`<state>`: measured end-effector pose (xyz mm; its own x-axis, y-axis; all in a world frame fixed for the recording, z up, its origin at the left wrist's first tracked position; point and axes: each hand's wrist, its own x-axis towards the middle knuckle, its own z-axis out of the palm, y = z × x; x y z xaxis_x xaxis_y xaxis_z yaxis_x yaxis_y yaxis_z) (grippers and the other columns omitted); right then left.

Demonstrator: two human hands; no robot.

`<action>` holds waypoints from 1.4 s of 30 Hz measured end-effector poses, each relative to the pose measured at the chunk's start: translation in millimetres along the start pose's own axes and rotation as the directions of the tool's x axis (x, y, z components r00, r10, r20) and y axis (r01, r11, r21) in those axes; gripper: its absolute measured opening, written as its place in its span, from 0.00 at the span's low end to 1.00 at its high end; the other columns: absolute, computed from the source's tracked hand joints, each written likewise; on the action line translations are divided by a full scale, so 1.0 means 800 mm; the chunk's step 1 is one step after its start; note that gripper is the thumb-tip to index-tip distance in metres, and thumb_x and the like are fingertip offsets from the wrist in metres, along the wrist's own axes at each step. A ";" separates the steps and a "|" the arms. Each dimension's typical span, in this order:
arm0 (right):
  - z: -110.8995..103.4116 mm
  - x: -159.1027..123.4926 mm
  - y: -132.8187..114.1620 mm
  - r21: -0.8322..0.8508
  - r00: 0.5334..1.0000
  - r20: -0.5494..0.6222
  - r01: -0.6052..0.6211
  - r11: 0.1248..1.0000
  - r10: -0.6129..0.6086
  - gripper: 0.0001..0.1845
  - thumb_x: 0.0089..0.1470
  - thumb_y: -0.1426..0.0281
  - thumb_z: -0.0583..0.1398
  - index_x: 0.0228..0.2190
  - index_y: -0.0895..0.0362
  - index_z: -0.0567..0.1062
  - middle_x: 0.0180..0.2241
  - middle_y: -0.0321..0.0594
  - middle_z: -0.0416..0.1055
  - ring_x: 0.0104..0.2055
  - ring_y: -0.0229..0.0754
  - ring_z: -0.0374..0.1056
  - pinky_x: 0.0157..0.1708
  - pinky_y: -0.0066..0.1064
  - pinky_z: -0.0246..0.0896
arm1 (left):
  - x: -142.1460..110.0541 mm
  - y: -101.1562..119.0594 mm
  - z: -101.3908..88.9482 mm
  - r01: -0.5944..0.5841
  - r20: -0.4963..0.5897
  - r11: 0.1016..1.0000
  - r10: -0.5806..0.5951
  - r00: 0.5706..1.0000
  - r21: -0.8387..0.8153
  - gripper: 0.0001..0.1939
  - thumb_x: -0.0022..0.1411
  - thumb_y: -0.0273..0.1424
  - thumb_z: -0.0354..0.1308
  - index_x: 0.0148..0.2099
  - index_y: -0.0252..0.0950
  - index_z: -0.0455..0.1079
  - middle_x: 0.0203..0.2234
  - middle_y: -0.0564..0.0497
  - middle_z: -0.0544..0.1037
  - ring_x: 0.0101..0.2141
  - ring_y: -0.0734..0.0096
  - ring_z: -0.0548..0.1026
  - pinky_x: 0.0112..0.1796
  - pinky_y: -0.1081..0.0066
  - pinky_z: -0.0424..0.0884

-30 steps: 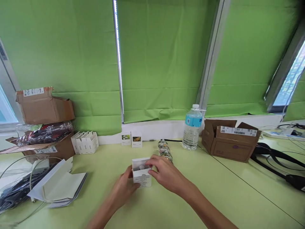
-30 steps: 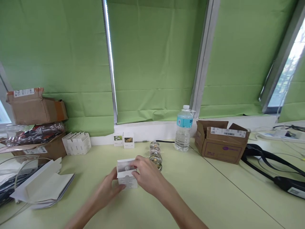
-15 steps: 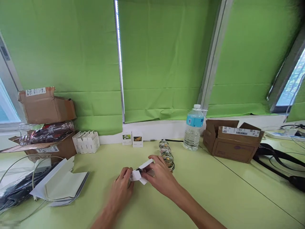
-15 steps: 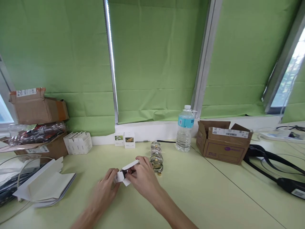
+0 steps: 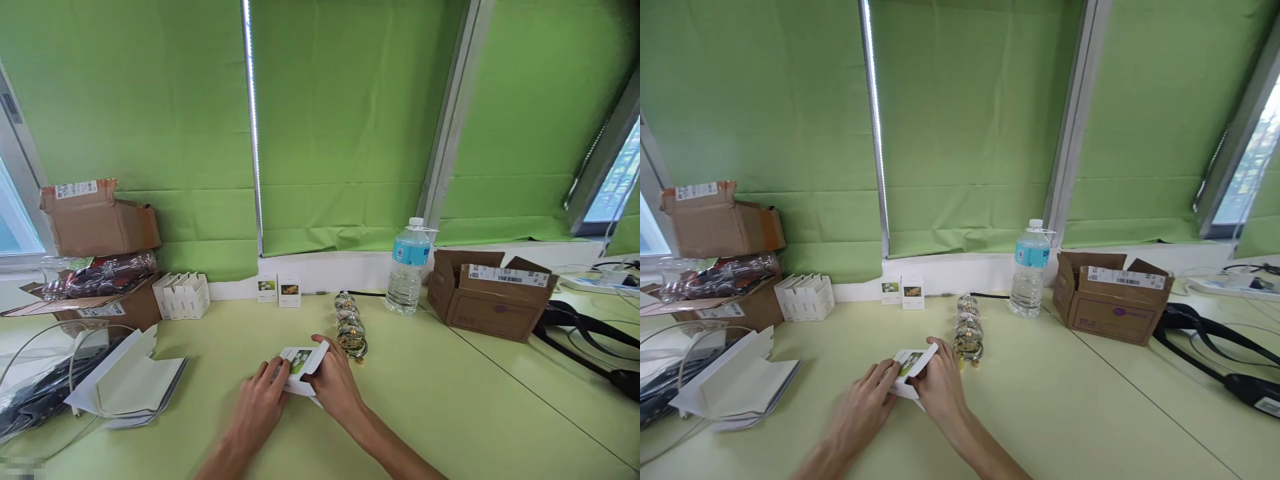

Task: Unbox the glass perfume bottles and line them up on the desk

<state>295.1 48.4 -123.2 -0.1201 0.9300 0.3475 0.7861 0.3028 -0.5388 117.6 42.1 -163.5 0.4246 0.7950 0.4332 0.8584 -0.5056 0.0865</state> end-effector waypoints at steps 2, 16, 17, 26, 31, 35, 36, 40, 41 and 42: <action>0.004 0.000 0.004 0.023 1.000 0.002 0.011 1.000 -0.011 0.09 0.42 0.74 0.62 0.29 0.55 0.80 0.50 0.46 0.69 0.58 0.51 0.56 0.55 0.40 0.50 | -0.001 0.000 0.001 -0.019 -0.006 0.999 0.020 1.000 0.029 0.27 0.57 0.17 0.48 0.57 0.41 0.59 0.52 0.47 0.72 0.47 0.58 0.73 0.35 0.65 0.76; 0.018 -0.005 0.011 0.159 0.990 -0.132 0.076 0.984 -0.055 0.09 0.39 0.77 0.63 0.28 0.56 0.78 0.49 0.45 0.68 0.57 0.51 0.55 0.57 0.39 0.49 | -0.003 -0.005 0.010 -0.084 -0.074 0.979 0.099 0.992 0.186 0.25 0.57 0.17 0.49 0.57 0.36 0.60 0.50 0.46 0.73 0.43 0.62 0.74 0.31 0.67 0.77; 0.018 -0.006 0.010 0.154 0.986 -0.148 0.093 0.984 -0.070 0.10 0.38 0.77 0.62 0.28 0.56 0.78 0.48 0.45 0.69 0.58 0.51 0.55 0.57 0.40 0.48 | -0.003 -0.005 0.011 -0.086 -0.079 0.977 0.103 0.992 0.197 0.25 0.57 0.17 0.49 0.57 0.36 0.60 0.50 0.46 0.73 0.43 0.63 0.74 0.31 0.68 0.77; 0.021 -0.005 0.014 0.098 0.978 -0.173 0.135 0.986 -0.116 0.15 0.39 0.78 0.62 0.33 0.57 0.77 0.49 0.48 0.69 0.58 0.54 0.54 0.58 0.44 0.45 | -0.001 -0.004 0.009 -0.097 -0.069 0.959 0.120 0.990 0.268 0.25 0.58 0.16 0.48 0.57 0.34 0.61 0.50 0.45 0.73 0.43 0.63 0.74 0.31 0.68 0.77; 0.027 -0.003 0.017 0.105 0.987 -0.131 0.109 0.988 -0.095 0.16 0.39 0.78 0.60 0.35 0.58 0.77 0.51 0.48 0.66 0.58 0.53 0.54 0.57 0.43 0.47 | -0.001 -0.004 0.008 -0.088 -0.082 0.960 0.114 0.990 0.267 0.23 0.58 0.17 0.49 0.56 0.35 0.62 0.49 0.46 0.73 0.43 0.64 0.74 0.32 0.70 0.77; 0.024 -0.003 0.013 0.084 0.986 -0.136 0.112 0.990 -0.100 0.13 0.39 0.79 0.59 0.30 0.57 0.77 0.50 0.46 0.67 0.59 0.51 0.52 0.58 0.41 0.45 | -0.001 -0.003 0.007 -0.088 -0.072 0.961 0.111 0.991 0.262 0.24 0.58 0.17 0.49 0.56 0.35 0.61 0.49 0.46 0.73 0.44 0.64 0.74 0.32 0.70 0.77; 0.023 -0.003 0.011 0.075 0.986 -0.140 0.106 0.992 -0.095 0.12 0.38 0.79 0.60 0.29 0.57 0.77 0.50 0.46 0.67 0.60 0.52 0.51 0.59 0.41 0.44 | -0.001 -0.002 0.006 -0.087 -0.066 0.961 0.107 0.992 0.261 0.24 0.58 0.17 0.49 0.57 0.35 0.61 0.50 0.46 0.73 0.44 0.64 0.74 0.32 0.69 0.77; 0.011 0.001 0.005 0.006 0.988 -0.132 0.079 0.997 -0.078 0.07 0.39 0.74 0.63 0.27 0.55 0.78 0.54 0.45 0.65 0.62 0.54 0.46 0.61 0.46 0.36 | 0.001 -0.002 0.004 -0.064 -0.053 0.968 0.079 0.995 0.243 0.23 0.59 0.18 0.49 0.57 0.36 0.60 0.51 0.47 0.72 0.43 0.64 0.74 0.32 0.67 0.77; 0.008 0.002 0.003 -0.019 0.989 -0.129 0.076 0.997 -0.077 0.05 0.39 0.73 0.63 0.25 0.55 0.78 0.55 0.45 0.64 0.63 0.54 0.45 0.62 0.46 0.34 | 0.002 -0.003 0.004 -0.054 -0.056 0.970 0.069 0.996 0.236 0.23 0.60 0.18 0.49 0.57 0.36 0.60 0.51 0.47 0.72 0.44 0.64 0.74 0.33 0.67 0.77; 0.003 0.004 0.001 -0.042 0.989 -0.127 0.076 0.996 -0.081 0.03 0.40 0.72 0.63 0.23 0.54 0.78 0.55 0.44 0.63 0.63 0.54 0.45 0.62 0.46 0.32 | 0.003 -0.004 0.004 -0.044 -0.061 0.972 0.060 0.996 0.231 0.23 0.60 0.18 0.49 0.57 0.36 0.60 0.51 0.47 0.72 0.45 0.64 0.74 0.34 0.67 0.77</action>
<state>293.6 51.9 -124.6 -0.1055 0.8686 0.4842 0.7997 0.3635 -0.4778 116.3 46.6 -165.5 0.4571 0.7415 0.4911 0.8819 -0.4493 -0.1425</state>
